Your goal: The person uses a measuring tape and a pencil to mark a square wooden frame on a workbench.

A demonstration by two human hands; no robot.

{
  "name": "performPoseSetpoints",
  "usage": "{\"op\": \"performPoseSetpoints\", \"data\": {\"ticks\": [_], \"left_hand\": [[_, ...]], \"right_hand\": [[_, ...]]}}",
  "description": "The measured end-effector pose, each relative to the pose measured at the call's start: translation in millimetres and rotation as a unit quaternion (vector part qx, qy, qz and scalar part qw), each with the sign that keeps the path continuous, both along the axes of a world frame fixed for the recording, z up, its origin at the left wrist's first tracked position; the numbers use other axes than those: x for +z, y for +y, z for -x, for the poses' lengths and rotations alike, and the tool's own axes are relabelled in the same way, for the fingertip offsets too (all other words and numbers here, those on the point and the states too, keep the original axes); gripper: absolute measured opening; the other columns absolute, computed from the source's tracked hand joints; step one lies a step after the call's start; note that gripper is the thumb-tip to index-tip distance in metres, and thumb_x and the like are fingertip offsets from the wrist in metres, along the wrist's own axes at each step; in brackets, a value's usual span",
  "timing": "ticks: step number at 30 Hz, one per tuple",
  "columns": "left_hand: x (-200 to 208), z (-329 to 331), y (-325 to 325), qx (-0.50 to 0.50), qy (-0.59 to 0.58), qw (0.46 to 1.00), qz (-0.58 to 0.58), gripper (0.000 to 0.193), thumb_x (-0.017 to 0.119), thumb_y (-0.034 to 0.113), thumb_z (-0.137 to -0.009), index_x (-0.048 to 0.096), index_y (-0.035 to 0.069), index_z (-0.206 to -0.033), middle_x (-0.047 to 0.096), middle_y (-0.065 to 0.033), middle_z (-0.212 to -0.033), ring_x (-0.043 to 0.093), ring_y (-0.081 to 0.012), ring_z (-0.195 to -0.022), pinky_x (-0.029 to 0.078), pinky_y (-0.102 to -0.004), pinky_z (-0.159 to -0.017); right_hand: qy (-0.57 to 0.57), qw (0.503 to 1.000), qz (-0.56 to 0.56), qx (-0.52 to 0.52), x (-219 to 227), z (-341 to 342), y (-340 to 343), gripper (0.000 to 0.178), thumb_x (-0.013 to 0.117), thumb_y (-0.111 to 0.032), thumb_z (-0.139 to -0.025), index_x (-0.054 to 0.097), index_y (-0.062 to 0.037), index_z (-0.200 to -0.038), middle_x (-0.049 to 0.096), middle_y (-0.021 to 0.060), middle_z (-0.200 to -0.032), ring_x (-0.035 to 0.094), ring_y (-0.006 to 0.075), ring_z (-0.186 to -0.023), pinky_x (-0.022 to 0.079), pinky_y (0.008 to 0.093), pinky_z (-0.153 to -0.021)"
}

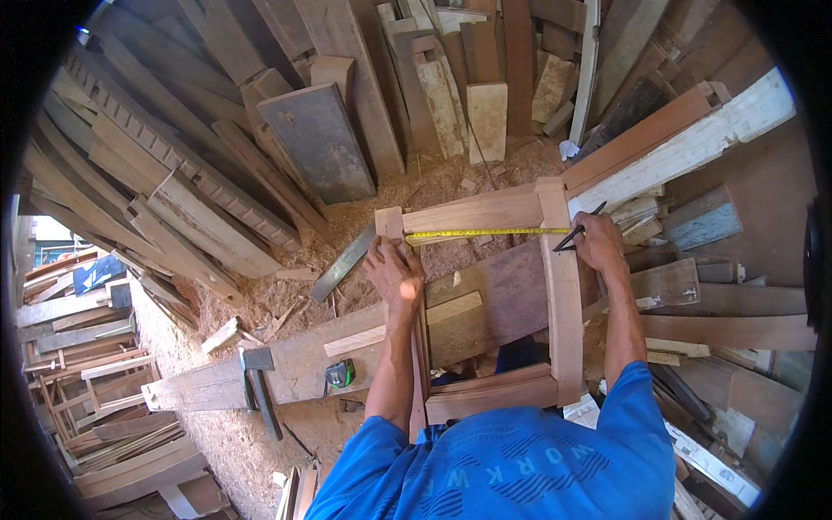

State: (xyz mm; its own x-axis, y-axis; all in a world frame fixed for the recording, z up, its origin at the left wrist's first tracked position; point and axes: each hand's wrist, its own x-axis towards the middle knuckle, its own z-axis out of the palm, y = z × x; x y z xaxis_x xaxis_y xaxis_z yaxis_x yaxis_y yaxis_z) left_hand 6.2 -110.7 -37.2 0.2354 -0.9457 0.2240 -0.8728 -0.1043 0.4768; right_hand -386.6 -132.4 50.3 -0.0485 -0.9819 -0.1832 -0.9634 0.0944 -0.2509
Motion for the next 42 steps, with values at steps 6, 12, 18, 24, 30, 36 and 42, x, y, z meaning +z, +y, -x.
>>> {"op": "performPoseSetpoints", "data": {"ticks": [6, 12, 18, 24, 30, 36, 42], "left_hand": [[-3.6, 1.7, -0.7, 0.001, -0.008, 1.0, 0.016, 0.036, 0.067, 0.023, -0.088, 0.064, 0.008, -0.121, 0.05, -0.0243, -0.143, 0.047, -0.0462, -0.125, 0.039, -0.0561, -0.105], [-3.0, -1.2, -1.0, -0.011, -0.021, 0.999, 0.034, 0.029, 0.065, 0.023, -0.09, 0.067, 0.008, -0.115, 0.052, -0.0246, -0.14, 0.049, -0.0468, -0.121, 0.04, -0.0563, -0.102], [-1.5, -0.2, -1.8, -0.007, -0.021, 1.0, 0.008, 0.028, 0.064, 0.023, -0.091, 0.068, 0.008, -0.115, 0.052, -0.0251, -0.142, 0.048, -0.0474, -0.122, 0.04, -0.0559, -0.103], [0.6, 9.2, -4.6, -0.009, -0.019, 1.0, 0.004, 0.03, 0.063, 0.023, -0.093, 0.068, 0.008, -0.119, 0.051, -0.0253, -0.143, 0.047, -0.0482, -0.124, 0.039, -0.0564, -0.106], [-2.8, -12.3, 8.7, -0.029, 0.075, 0.991, -0.103, 0.046, 0.066, 0.016, -0.085, 0.063, 0.005, -0.13, 0.057, -0.0283, -0.135, 0.055, -0.0461, -0.119, 0.045, -0.0568, -0.101], [1.8, 16.1, -11.4, 0.011, -0.011, 0.999, -0.034, 0.044, 0.066, 0.017, -0.082, 0.061, 0.01, -0.125, 0.05, -0.0213, -0.144, 0.048, -0.0445, -0.128, 0.041, -0.056, -0.102], [-8.6, -0.6, -0.6, 0.017, 0.018, 0.996, -0.083, 0.056, 0.067, 0.021, -0.082, 0.057, 0.017, -0.137, 0.042, -0.016, -0.153, 0.044, -0.044, -0.131, 0.04, -0.0561, -0.107]], "right_hand": [[-0.009, 1.0, -0.019, -0.003, -5.2, 5.4, -5.2, 0.018, 0.071, -0.014, -0.084, 0.074, -0.0113, -0.101, 0.072, 0.0189, -0.094, 0.066, 0.0392, -0.099, 0.053, 0.0529, -0.085], [0.012, 0.999, -0.032, -0.006, 3.1, -2.5, -8.8, 0.018, 0.069, -0.015, -0.085, 0.073, -0.0111, -0.102, 0.073, 0.0184, -0.096, 0.066, 0.0395, -0.099, 0.053, 0.0519, -0.087], [0.006, 1.0, -0.01, -0.006, -6.0, 2.2, -6.4, 0.013, 0.071, -0.015, -0.084, 0.071, -0.0105, -0.097, 0.072, 0.0186, -0.092, 0.065, 0.0413, -0.096, 0.053, 0.0536, -0.084], [0.016, 0.999, -0.043, -0.012, -5.9, 11.4, -8.8, 0.017, 0.069, -0.017, -0.085, 0.073, -0.0111, -0.101, 0.073, 0.0173, -0.1, 0.065, 0.0394, -0.101, 0.053, 0.0517, -0.088], [-0.007, 0.999, 0.003, 0.037, -32.5, 6.3, -12.6, 0.023, 0.072, -0.013, -0.081, 0.072, -0.0062, -0.103, 0.071, 0.0237, -0.096, 0.066, 0.0441, -0.1, 0.053, 0.053, -0.087], [-0.019, 0.995, 0.087, 0.037, -40.5, 24.3, 6.3, 0.015, 0.069, -0.007, -0.08, 0.064, -0.0028, -0.094, 0.067, 0.0215, -0.091, 0.062, 0.0442, -0.093, 0.049, 0.0537, -0.081], [-0.008, 0.998, 0.038, 0.055, -40.4, -4.4, -0.8, 0.017, 0.07, -0.007, -0.082, 0.066, -0.0049, -0.098, 0.069, 0.022, -0.097, 0.063, 0.0444, -0.098, 0.05, 0.0531, -0.084]]}}
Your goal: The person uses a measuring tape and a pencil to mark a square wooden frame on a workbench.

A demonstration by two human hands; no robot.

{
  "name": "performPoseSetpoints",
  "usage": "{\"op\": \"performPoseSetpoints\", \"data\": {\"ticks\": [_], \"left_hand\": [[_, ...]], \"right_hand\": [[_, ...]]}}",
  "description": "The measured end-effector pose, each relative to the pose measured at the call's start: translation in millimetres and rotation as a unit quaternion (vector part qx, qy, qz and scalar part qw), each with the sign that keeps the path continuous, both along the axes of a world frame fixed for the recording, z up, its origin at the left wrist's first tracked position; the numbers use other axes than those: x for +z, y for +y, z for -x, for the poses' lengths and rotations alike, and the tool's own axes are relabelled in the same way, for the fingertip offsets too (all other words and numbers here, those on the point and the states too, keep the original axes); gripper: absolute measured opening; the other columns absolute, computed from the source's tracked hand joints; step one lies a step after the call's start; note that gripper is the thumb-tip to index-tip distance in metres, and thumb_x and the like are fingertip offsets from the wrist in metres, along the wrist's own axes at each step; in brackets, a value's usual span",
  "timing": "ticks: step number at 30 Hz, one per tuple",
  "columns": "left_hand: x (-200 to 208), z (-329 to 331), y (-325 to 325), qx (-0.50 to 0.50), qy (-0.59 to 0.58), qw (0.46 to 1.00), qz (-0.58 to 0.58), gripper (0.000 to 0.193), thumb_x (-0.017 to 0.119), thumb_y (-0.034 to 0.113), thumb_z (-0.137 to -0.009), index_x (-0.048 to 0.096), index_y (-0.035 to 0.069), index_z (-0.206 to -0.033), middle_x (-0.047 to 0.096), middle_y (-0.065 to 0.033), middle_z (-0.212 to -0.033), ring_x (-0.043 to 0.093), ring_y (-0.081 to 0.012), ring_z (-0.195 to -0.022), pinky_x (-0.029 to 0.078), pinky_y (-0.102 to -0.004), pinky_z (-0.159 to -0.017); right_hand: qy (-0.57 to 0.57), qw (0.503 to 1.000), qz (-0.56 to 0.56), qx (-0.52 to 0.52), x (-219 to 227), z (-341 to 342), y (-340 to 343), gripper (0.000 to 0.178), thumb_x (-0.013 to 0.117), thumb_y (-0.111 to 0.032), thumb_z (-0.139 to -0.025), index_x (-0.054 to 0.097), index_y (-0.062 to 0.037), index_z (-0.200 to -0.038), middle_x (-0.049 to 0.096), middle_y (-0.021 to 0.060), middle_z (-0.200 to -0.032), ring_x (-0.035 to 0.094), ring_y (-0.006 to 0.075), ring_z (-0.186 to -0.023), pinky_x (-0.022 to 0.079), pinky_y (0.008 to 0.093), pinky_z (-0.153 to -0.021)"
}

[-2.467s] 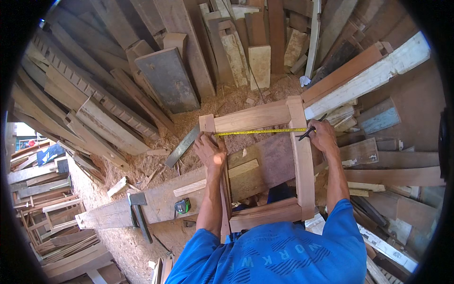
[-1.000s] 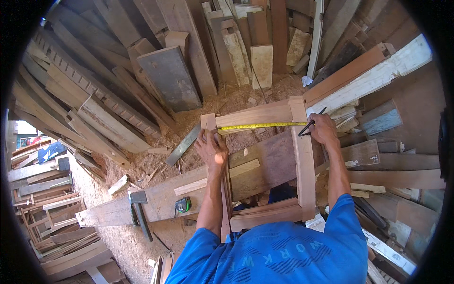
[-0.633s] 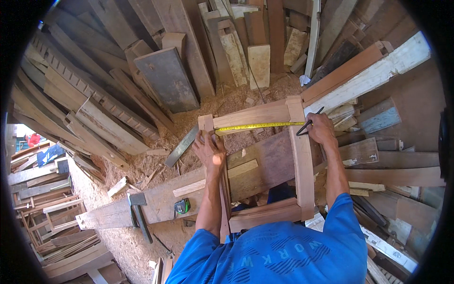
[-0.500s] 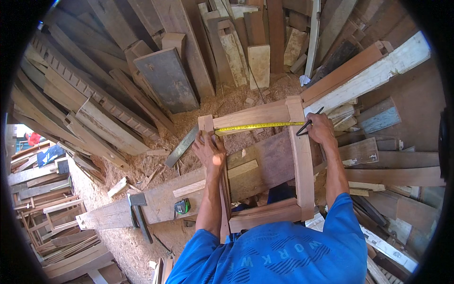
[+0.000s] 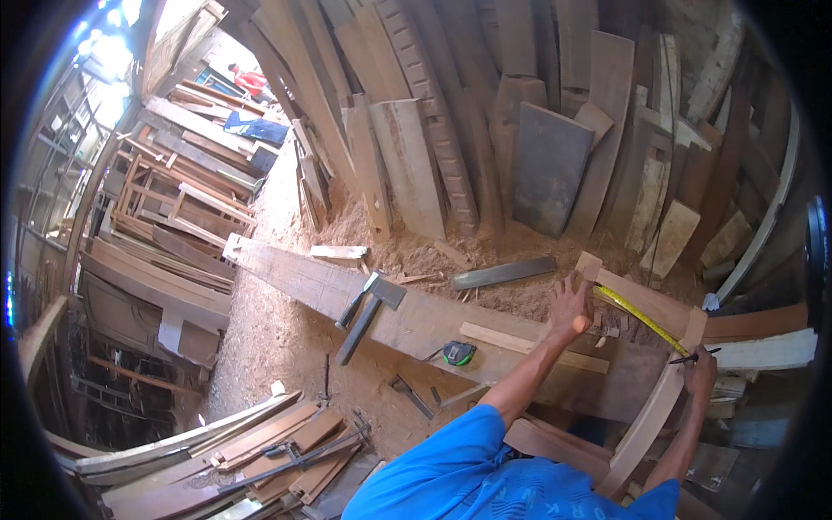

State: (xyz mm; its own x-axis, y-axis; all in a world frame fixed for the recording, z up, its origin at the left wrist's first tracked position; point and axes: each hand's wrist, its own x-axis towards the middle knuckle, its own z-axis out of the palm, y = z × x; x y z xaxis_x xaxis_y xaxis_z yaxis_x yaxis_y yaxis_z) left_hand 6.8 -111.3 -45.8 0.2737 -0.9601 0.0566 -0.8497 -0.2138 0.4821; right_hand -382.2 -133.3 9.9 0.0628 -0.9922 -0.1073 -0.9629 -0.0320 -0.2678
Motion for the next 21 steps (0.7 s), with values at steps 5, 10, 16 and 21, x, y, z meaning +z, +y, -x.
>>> {"op": "performPoseSetpoints", "data": {"ticks": [5, 10, 16, 21], "left_hand": [[9.5, 3.7, 5.6, 0.004, 0.006, 1.0, -0.002, 0.056, 0.067, 0.019, -0.081, 0.057, 0.017, -0.136, 0.041, -0.0162, -0.153, 0.045, -0.0435, -0.13, 0.041, -0.0552, -0.106], [7.0, 4.1, 6.0, 0.004, 0.018, 0.999, 0.033, 0.053, 0.062, 0.014, -0.082, 0.059, 0.019, -0.135, 0.043, -0.0172, -0.152, 0.045, -0.045, -0.13, 0.041, -0.0569, -0.107], [9.8, 5.8, 2.8, 0.001, -0.007, 1.0, 0.026, 0.062, 0.064, 0.015, -0.087, 0.051, 0.027, -0.146, 0.044, -0.0174, -0.151, 0.047, -0.0453, -0.127, 0.042, -0.0563, -0.105], [8.7, 4.6, 1.7, 0.015, 0.0, 0.999, 0.031, 0.044, 0.067, 0.019, -0.09, 0.06, 0.025, -0.133, 0.044, -0.0156, -0.151, 0.047, -0.0441, -0.128, 0.044, -0.0557, -0.102]], "right_hand": [[-0.006, 0.998, -0.054, -0.043, 24.1, -12.4, -0.7, 0.018, 0.07, -0.008, -0.084, 0.067, -0.0048, -0.102, 0.07, 0.0202, -0.098, 0.063, 0.0442, -0.098, 0.05, 0.0533, -0.085], [0.023, 1.0, 0.012, 0.0, 14.3, -14.1, -3.9, 0.015, 0.069, -0.008, -0.085, 0.066, -0.0056, -0.1, 0.069, 0.0183, -0.097, 0.062, 0.0427, -0.099, 0.05, 0.054, -0.084], [0.005, 1.0, 0.02, -0.014, 13.2, -21.6, -4.6, 0.016, 0.07, -0.008, -0.084, 0.064, -0.0074, -0.1, 0.069, 0.0162, -0.098, 0.062, 0.0409, -0.1, 0.048, 0.054, -0.082], [0.012, 0.999, 0.047, 0.005, -6.3, -17.5, 0.1, 0.02, 0.07, -0.007, -0.082, 0.065, -0.0105, -0.102, 0.066, 0.0169, -0.094, 0.063, 0.0403, -0.097, 0.049, 0.0523, -0.082]]}}
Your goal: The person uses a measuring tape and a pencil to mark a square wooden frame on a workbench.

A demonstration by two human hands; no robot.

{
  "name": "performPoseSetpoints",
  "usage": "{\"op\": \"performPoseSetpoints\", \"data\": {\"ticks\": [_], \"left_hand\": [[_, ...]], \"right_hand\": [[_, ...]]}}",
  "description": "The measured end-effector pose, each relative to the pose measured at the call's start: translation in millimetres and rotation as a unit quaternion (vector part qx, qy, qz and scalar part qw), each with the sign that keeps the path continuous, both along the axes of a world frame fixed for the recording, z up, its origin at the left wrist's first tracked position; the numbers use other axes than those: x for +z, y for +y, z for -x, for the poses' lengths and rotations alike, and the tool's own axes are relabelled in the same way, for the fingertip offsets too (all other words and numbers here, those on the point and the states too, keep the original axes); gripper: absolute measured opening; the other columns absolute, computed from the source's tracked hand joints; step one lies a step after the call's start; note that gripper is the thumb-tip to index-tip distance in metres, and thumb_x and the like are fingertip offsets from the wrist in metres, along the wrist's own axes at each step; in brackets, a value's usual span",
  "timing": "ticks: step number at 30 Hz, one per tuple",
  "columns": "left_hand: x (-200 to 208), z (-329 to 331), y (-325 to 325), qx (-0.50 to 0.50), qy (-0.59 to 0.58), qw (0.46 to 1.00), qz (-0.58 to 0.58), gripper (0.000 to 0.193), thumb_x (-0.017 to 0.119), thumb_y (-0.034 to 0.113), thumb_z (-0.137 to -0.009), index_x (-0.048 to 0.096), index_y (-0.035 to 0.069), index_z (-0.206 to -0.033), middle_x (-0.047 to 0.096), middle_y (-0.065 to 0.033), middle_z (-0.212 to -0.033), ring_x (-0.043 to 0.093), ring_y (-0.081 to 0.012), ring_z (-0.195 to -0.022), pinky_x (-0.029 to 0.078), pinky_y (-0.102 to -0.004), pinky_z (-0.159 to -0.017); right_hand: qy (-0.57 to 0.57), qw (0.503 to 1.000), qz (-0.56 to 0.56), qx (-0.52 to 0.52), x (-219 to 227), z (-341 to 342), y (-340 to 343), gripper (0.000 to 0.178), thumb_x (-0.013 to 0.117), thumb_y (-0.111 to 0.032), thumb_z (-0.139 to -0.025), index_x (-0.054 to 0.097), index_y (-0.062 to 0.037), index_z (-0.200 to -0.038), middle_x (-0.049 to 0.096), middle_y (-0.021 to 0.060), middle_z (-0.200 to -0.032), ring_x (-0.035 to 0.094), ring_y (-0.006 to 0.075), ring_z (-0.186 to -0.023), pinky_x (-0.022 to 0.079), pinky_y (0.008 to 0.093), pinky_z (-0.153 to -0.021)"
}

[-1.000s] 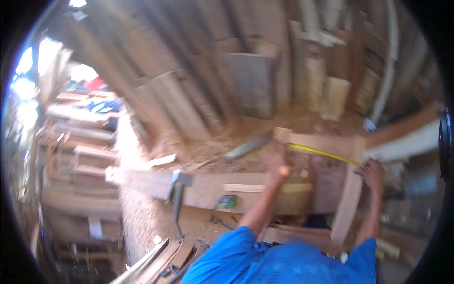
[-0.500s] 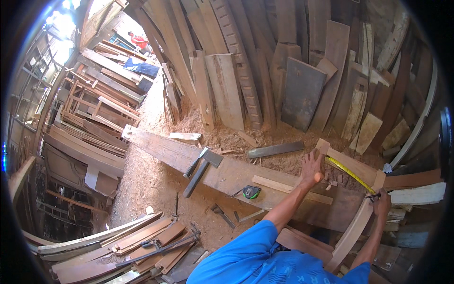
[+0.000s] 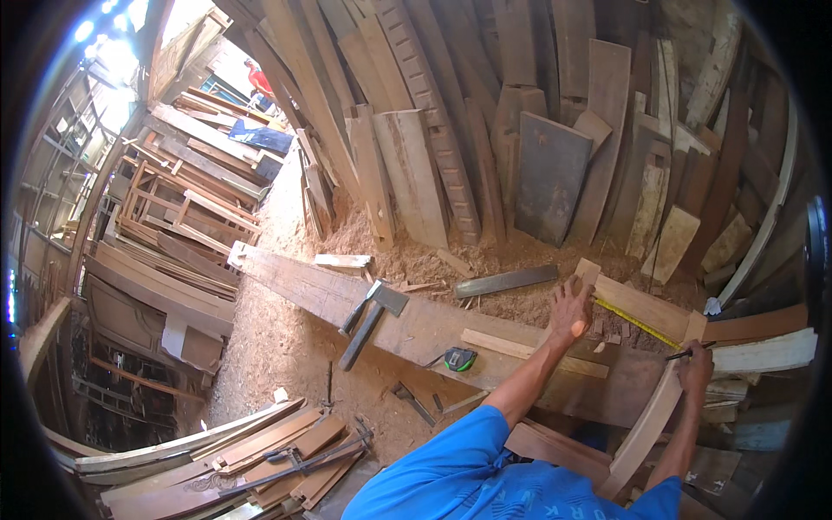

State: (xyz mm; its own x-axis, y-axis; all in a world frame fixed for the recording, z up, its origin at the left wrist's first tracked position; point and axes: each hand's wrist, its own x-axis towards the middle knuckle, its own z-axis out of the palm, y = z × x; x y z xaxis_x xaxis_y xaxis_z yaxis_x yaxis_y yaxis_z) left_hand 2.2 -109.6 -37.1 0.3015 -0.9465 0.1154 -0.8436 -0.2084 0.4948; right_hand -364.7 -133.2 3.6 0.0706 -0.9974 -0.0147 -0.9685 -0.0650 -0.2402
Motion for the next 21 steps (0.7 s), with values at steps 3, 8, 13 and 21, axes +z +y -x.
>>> {"op": "performPoseSetpoints", "data": {"ticks": [3, 8, 13, 21], "left_hand": [[4.5, 1.2, 0.3, -0.007, 0.013, 1.0, -0.017, 0.033, 0.068, 0.02, -0.09, 0.063, 0.021, -0.123, 0.044, -0.0151, -0.151, 0.046, -0.0442, -0.128, 0.044, -0.0559, -0.102], [10.6, 3.0, 0.5, -0.017, 0.017, 1.0, -0.018, 0.031, 0.067, 0.021, -0.09, 0.064, 0.02, -0.122, 0.043, -0.0151, -0.151, 0.044, -0.0435, -0.13, 0.042, -0.0559, -0.104], [1.7, 0.0, 1.5, -0.021, 0.019, 1.0, 0.012, 0.03, 0.066, 0.023, -0.092, 0.063, 0.019, -0.122, 0.043, -0.015, -0.152, 0.044, -0.0452, -0.13, 0.041, -0.0578, -0.104], [7.4, -0.1, -0.7, -0.02, 0.03, 0.999, -0.026, 0.032, 0.064, 0.02, -0.091, 0.064, 0.02, -0.123, 0.042, -0.014, -0.153, 0.043, -0.0425, -0.132, 0.04, -0.0544, -0.106]], "right_hand": [[-0.022, 1.0, -0.01, 0.013, -4.6, -1.8, 3.3, 0.024, 0.07, -0.006, -0.081, 0.066, -0.0125, -0.104, 0.067, 0.0144, -0.096, 0.063, 0.0386, -0.099, 0.049, 0.0516, -0.083], [-0.022, 1.0, -0.013, 0.006, -4.6, -5.3, 5.1, 0.017, 0.07, -0.011, -0.087, 0.065, -0.0138, -0.103, 0.069, 0.0112, -0.097, 0.062, 0.038, -0.102, 0.048, 0.0527, -0.082], [-0.032, 0.999, -0.004, 0.001, -2.9, -14.8, 8.4, 0.014, 0.067, -0.012, -0.091, 0.064, -0.0129, -0.104, 0.068, 0.014, -0.096, 0.062, 0.0397, -0.101, 0.048, 0.0543, -0.083], [-0.005, 0.999, 0.035, 0.005, 2.4, -22.6, 24.2, 0.022, 0.068, -0.009, -0.09, 0.062, -0.012, -0.11, 0.064, 0.0154, -0.098, 0.061, 0.0393, -0.1, 0.049, 0.0537, -0.082]]}}
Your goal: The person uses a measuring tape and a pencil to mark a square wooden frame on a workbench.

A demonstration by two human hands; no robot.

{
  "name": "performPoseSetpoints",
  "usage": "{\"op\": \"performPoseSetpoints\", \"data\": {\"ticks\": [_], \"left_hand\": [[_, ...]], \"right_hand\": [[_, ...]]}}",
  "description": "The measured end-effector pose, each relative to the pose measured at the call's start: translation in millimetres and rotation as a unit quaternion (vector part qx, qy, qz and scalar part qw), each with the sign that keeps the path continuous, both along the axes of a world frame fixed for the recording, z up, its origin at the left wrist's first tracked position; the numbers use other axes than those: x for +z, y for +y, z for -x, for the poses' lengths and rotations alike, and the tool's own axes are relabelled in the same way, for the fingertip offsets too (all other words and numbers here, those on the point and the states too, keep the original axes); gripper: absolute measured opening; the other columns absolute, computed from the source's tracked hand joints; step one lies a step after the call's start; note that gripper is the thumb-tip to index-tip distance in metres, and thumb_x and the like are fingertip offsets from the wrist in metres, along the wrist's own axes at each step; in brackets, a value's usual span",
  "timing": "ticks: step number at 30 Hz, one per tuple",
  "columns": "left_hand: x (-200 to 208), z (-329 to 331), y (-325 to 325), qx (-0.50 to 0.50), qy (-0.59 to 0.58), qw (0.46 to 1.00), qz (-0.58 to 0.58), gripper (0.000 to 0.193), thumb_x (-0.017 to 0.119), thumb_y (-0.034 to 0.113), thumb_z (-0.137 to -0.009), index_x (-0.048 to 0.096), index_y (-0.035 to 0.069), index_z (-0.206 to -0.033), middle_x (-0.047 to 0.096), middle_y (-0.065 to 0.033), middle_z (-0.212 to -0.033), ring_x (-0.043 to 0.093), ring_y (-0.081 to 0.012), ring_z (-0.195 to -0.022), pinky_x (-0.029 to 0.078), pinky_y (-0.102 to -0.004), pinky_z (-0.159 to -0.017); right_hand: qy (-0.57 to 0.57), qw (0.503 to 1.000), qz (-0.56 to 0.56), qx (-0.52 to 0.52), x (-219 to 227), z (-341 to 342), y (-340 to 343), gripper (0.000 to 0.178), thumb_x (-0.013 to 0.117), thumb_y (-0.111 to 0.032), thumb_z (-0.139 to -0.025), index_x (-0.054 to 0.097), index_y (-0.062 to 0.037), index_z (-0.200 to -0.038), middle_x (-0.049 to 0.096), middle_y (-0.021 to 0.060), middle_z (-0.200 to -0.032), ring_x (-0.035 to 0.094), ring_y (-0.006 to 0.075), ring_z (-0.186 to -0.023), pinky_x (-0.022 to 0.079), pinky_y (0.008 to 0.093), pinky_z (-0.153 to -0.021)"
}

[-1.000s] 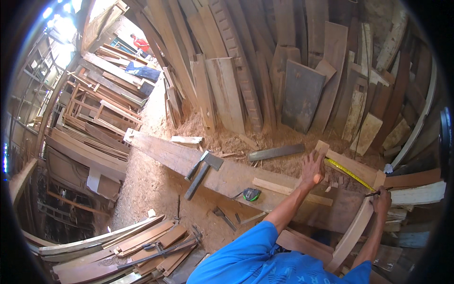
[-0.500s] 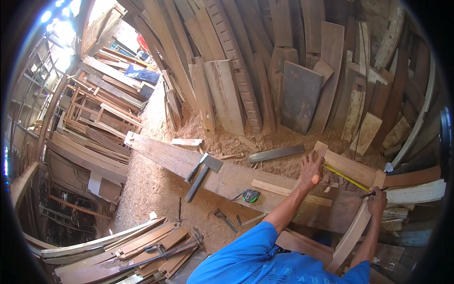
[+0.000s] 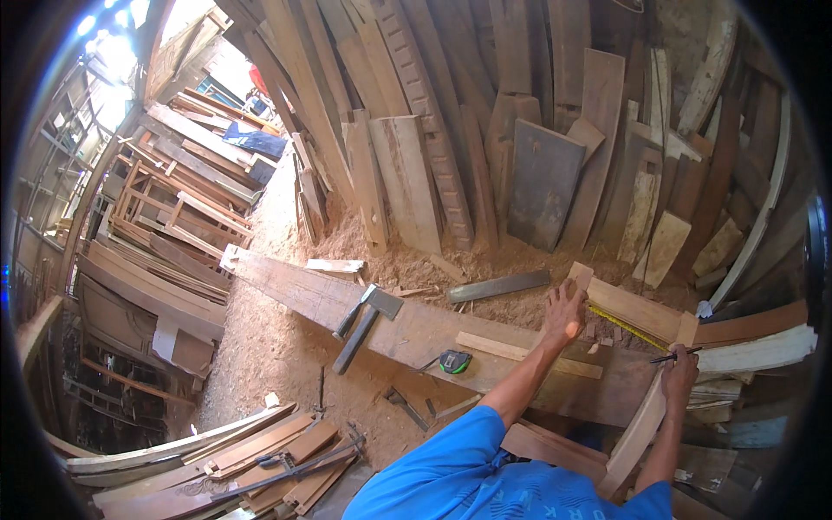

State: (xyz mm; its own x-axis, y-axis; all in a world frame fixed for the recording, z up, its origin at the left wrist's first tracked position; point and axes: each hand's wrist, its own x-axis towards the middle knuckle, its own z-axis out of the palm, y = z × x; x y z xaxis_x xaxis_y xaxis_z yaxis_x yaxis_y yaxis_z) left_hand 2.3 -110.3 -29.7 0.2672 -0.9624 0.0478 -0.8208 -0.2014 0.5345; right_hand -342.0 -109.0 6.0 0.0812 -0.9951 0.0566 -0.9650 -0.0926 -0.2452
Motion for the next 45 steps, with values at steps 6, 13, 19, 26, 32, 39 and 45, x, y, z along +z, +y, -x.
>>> {"op": "performPoseSetpoints", "data": {"ticks": [6, 13, 19, 26, 32, 39, 45], "left_hand": [[6.4, -0.9, 1.3, -0.009, -0.011, 1.0, -0.018, 0.03, 0.064, 0.02, -0.092, 0.065, 0.02, -0.122, 0.042, -0.0142, -0.153, 0.044, -0.0427, -0.132, 0.041, -0.0547, -0.105], [6.1, -0.7, 4.3, -0.014, -0.01, 1.0, 0.0, 0.039, 0.066, 0.022, -0.09, 0.062, 0.021, -0.13, 0.041, -0.0144, -0.154, 0.044, -0.0433, -0.132, 0.041, -0.0548, -0.105], [-17.1, -7.6, 11.3, -0.067, -0.073, 0.995, 0.021, 0.073, 0.068, 0.035, -0.088, 0.044, 0.01, -0.152, 0.04, -0.021, -0.155, 0.043, -0.0452, -0.133, 0.041, -0.0553, -0.106], [-15.3, -21.0, 84.8, -0.089, -0.103, 0.988, 0.071, 0.077, 0.068, 0.035, -0.088, 0.041, 0.001, -0.152, 0.041, -0.0296, -0.153, 0.048, -0.0496, -0.128, 0.042, -0.0568, -0.106], [-4.4, -52.6, 186.5, -0.051, 0.072, 0.996, -0.016, 0.08, 0.069, 0.038, -0.09, 0.037, -0.001, -0.152, 0.043, -0.0342, -0.149, 0.048, -0.0526, -0.13, 0.044, -0.0549, -0.108], [3.3, -68.8, 275.4, -0.052, 0.216, 0.952, -0.209, 0.099, 0.072, 0.051, -0.089, 0.025, -0.002, -0.158, 0.05, -0.0364, -0.143, 0.049, -0.052, -0.133, 0.044, -0.0553, -0.11], [22.9, -61.4, 278.1, -0.051, 0.179, 0.957, -0.223, 0.109, 0.075, 0.057, -0.086, 0.02, -0.001, -0.16, 0.047, -0.0356, -0.146, 0.048, -0.0526, -0.134, 0.042, -0.0543, -0.113]], "right_hand": [[-0.013, 1.0, 0.017, 0.0, 6.6, -5.6, 3.0, 0.017, 0.068, -0.01, -0.09, 0.062, -0.0102, -0.106, 0.065, 0.0164, -0.097, 0.06, 0.0392, -0.099, 0.048, 0.0544, -0.082], [-0.011, 1.0, 0.007, -0.008, 12.9, -9.5, 4.1, 0.012, 0.065, -0.017, -0.094, 0.061, -0.0099, -0.103, 0.066, 0.0182, -0.097, 0.059, 0.041, -0.1, 0.048, 0.055, -0.083], [-0.008, 1.0, 0.014, -0.021, 11.2, -10.6, 3.8, 0.013, 0.064, -0.018, -0.095, 0.06, -0.0103, -0.104, 0.066, 0.019, -0.098, 0.059, 0.0417, -0.104, 0.048, 0.0554, -0.085], [-0.014, 0.999, -0.017, -0.039, 4.1, -16.8, 0.2, 0.02, 0.066, -0.01, -0.092, 0.059, -0.008, -0.11, 0.066, 0.0206, -0.105, 0.058, 0.0427, -0.108, 0.047, 0.0541, -0.092], [0.003, 0.997, -0.003, -0.071, -11.8, -10.5, -5.8, 0.02, 0.066, -0.013, -0.093, 0.058, -0.0099, -0.111, 0.067, 0.0211, -0.102, 0.062, 0.0453, -0.105, 0.048, 0.057, -0.087], [0.051, 0.995, 0.003, -0.081, -29.3, -3.3, -12.5, 0.026, 0.065, -0.013, -0.093, 0.056, -0.0113, -0.118, 0.067, 0.0228, -0.106, 0.062, 0.047, -0.108, 0.049, 0.0585, -0.086], [0.045, 0.992, -0.042, -0.106, -9.2, -15.9, -7.8, 0.023, 0.063, -0.017, -0.097, 0.055, -0.008, -0.116, 0.068, 0.0253, -0.107, 0.063, 0.0462, -0.109, 0.049, 0.0577, -0.089]]}}
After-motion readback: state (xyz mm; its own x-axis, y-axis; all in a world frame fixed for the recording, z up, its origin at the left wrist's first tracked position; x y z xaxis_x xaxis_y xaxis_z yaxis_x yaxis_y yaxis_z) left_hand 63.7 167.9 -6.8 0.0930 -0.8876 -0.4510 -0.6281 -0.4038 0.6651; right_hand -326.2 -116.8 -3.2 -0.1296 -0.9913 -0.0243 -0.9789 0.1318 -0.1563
